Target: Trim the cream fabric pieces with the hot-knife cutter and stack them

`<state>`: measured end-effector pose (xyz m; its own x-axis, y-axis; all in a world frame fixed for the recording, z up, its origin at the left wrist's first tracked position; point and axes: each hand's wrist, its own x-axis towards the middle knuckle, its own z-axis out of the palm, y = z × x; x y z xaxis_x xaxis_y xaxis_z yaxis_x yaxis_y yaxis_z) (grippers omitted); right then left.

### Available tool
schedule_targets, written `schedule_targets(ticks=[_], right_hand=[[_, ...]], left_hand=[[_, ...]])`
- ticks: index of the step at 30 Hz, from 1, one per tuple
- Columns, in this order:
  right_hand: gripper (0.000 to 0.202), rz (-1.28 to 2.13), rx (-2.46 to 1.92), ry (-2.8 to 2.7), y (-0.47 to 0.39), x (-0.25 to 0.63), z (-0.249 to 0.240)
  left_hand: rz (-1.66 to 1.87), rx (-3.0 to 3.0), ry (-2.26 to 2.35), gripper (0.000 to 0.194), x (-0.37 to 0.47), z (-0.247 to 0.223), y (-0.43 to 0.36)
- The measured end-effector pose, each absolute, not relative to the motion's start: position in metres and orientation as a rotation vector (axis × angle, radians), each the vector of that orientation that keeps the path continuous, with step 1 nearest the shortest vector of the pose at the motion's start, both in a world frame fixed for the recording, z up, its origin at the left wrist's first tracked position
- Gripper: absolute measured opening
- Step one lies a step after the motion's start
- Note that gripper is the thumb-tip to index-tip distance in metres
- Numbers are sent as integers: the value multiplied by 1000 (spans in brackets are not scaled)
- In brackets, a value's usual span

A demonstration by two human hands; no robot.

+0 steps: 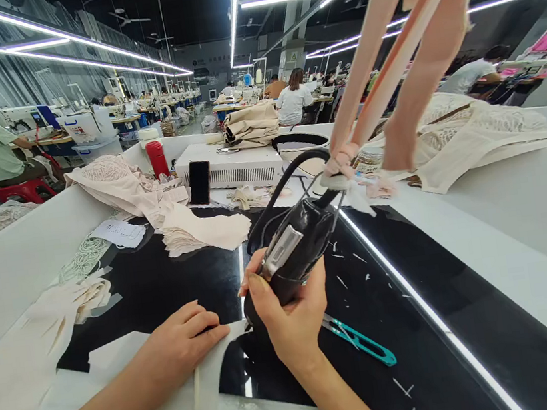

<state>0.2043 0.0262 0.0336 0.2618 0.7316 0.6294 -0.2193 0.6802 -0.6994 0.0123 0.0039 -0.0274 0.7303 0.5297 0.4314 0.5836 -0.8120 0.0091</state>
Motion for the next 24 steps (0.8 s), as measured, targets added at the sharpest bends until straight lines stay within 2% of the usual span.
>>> schedule_targets(ticks=[10,16,24], right_hand=[[28,670,-585,-1146,22,202,34],[32,676,-577,-1159,15,201,35],[34,679,-600,-1153,9,203,34]], left_hand=[[-698,-2804,-907,28,10,-22,4],[-780,-2836,-1047,26,5,-9,-27],[-746,-2863,-1136,29,9,-22,-42]])
